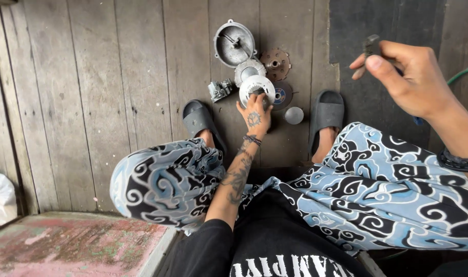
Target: Manually cleaning and clearing debris from a motorcycle clutch plate using a grinding disc and a pick tool.
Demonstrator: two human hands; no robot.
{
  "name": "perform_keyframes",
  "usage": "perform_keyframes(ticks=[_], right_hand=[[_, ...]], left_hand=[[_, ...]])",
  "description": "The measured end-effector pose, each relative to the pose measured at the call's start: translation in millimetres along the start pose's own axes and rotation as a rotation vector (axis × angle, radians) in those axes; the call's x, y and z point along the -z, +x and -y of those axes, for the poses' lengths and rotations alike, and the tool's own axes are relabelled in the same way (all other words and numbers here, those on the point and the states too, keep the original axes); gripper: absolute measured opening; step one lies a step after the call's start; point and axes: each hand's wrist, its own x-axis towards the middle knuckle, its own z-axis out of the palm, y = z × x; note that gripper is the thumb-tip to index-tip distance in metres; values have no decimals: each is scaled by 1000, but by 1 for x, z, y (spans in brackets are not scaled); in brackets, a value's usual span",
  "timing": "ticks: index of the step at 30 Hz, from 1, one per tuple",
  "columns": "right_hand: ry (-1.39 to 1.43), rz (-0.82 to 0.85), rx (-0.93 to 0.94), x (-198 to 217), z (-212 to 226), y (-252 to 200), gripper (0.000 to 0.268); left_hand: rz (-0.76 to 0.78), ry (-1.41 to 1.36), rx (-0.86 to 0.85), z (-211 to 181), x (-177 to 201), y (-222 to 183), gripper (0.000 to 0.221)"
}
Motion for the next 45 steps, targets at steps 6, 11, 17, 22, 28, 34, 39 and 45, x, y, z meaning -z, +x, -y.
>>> perform_keyframes(ticks=[6,11,17,22,28,34,39,45], right_hand=[[-32,15,-22,5,-9,-11,28],[-24,19,-76,4,-19,-15,29],[-36,35,-127,-1,-19,-11,31],[-54,47,-127,-3,-23,-6,34],[-55,79,-132,-7,-23,0,37],[-37,93,-95,-10,-23,2,34],[-70,85,-116,-13,-28,3,37],[-55,57,-132,-16,-50,0,31]], left_hand=[[65,231,-135,23,9,53,46],[68,353,-231,47,10,73,42],[120,375,-186,52,-10,74,42],[96,354,-194,48,-17,75,46],[64,338,-225,47,-16,68,45],[38,309,-253,49,-20,64,44],[53,290,-277,51,-13,61,49],[112,322,-312,47,-6,61,45]])
